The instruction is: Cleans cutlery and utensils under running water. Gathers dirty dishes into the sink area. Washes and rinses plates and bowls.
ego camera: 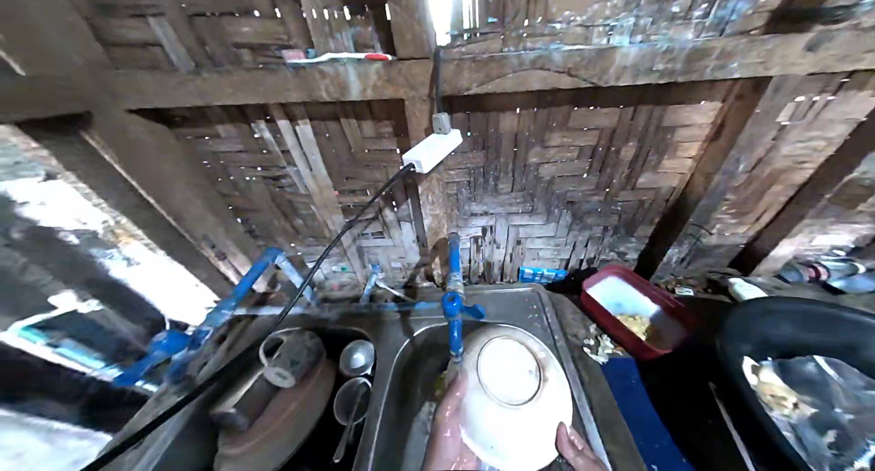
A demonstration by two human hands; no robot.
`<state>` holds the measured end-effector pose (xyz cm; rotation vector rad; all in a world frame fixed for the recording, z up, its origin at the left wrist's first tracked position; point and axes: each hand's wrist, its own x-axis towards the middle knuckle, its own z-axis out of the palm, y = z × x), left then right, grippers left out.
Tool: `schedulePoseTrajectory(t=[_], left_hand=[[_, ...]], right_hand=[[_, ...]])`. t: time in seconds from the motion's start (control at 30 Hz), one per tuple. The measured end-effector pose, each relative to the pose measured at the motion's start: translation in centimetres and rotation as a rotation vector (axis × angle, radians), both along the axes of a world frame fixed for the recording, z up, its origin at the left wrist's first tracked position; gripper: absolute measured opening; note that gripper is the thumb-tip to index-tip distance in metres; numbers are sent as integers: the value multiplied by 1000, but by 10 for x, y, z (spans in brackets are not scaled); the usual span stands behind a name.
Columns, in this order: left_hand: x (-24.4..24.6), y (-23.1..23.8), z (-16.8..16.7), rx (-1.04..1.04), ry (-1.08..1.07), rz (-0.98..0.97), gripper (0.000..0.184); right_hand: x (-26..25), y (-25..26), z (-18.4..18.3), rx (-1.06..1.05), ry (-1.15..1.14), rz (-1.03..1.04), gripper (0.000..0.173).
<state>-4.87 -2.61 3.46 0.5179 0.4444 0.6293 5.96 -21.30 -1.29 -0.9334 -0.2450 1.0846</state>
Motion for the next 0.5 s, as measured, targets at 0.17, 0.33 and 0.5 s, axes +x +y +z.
schedulePoseTrajectory(t=[0.17,0.33,0.5], left_hand=[[5,7,-11,-74,39,-13,42],[2,22,-10,-114,86,-88,39],[-7,55,-37,-179,-5,-129,39]], right_hand=[[3,4,1,40,-5,-4,29],[-8,9,8,-18,-66,-42,27],[-38,36,7,-111,-81,-121,27]])
